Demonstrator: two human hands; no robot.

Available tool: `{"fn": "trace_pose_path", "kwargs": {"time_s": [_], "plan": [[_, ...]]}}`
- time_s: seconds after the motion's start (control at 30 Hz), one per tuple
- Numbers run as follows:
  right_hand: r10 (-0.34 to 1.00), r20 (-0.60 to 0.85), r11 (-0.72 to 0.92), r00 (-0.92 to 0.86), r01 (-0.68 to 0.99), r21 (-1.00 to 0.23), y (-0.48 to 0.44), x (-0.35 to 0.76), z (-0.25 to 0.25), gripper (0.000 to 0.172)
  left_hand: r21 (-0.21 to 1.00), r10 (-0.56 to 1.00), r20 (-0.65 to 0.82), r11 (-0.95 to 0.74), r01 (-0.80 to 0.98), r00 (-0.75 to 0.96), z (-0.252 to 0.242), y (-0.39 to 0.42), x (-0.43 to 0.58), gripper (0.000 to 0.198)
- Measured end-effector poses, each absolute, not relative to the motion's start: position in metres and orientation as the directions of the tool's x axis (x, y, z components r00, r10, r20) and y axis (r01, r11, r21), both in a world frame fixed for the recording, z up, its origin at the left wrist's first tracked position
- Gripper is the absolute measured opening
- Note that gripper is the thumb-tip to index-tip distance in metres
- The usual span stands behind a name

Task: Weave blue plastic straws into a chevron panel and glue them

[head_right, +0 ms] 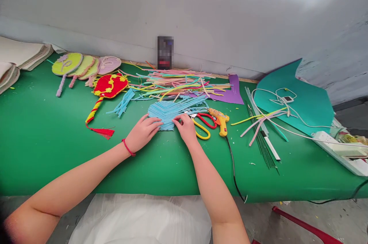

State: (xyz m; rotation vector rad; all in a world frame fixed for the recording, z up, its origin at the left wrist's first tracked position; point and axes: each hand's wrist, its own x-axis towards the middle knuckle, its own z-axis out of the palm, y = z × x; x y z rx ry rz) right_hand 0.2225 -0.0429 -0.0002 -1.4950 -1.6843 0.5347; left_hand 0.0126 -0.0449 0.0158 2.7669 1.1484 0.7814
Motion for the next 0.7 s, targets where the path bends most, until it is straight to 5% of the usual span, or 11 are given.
{"fn": "trace_pose_path", "kwargs": {"time_s": [0.3, 0.7], "plan": [[0.966, 0.259, 0.192, 0.014, 0.633, -0.750, -0.041, 0.223, -0.001, 0.018, 0.051, 0.691, 0.306, -0.699, 0.713, 0.655, 0.020, -0.060, 0.019, 0.034], [0.969, 0.245, 0.176, 0.018, 0.648, -0.741, -0.042, 0.222, 0.000, 0.023, 0.051, 0.706, 0.286, -0.686, 0.725, 0.648, 0.016, -0.058, 0.019, 0.034]]}}
